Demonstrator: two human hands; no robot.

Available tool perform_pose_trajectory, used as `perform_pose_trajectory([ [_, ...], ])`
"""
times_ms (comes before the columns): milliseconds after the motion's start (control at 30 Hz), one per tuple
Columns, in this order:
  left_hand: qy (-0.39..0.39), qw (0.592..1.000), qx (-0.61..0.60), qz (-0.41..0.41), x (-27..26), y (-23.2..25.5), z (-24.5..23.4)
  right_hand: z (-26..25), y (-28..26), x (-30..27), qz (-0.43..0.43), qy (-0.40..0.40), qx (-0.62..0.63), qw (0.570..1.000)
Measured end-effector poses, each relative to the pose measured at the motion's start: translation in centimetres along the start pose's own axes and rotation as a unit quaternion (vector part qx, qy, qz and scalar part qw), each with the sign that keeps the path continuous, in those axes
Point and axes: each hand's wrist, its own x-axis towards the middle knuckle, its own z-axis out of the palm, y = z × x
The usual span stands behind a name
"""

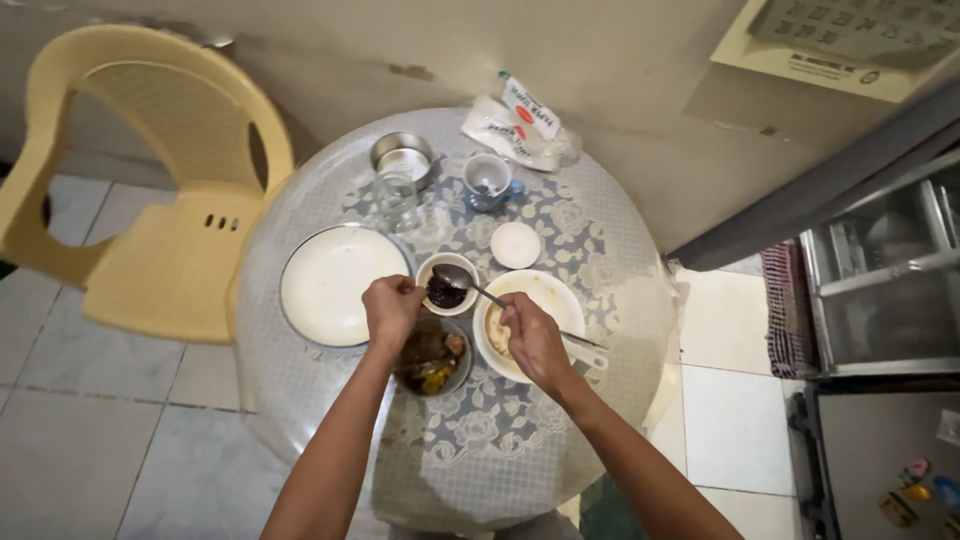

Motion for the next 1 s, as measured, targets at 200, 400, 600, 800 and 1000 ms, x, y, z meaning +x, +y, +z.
perform_pose_trajectory([
  [200, 0.014, 1.000, -0.021, -0.017, -2.5, -2.4, -1.8, 1.0, 0.1, -1.4, -0.113, 0.008, -0.102, 0.988],
  [400, 0.037, 0.998, -0.047, -0.002, -4.9, -4.2, -2.7, 2.1, 0.7, -2.8, -0.152, -0.028, -0.170, 0.973],
  [600, 0.058, 0.997, -0.014, 0.043, -6.5, -5.4, -3.2, 2.5, 1.1, -3.4, -0.158, -0.063, -0.208, 0.963],
  [800, 0.055, 0.998, -0.037, 0.015, -7.9, -4.0, -4.0, 2.8, 1.2, -3.4, -0.157, -0.076, -0.210, 0.962],
  [1000, 0.055, 0.996, -0.053, 0.047, -8.2, -5.1, -3.9, 3.4, 2.9, -2.9, -0.133, -0.118, -0.261, 0.949],
])
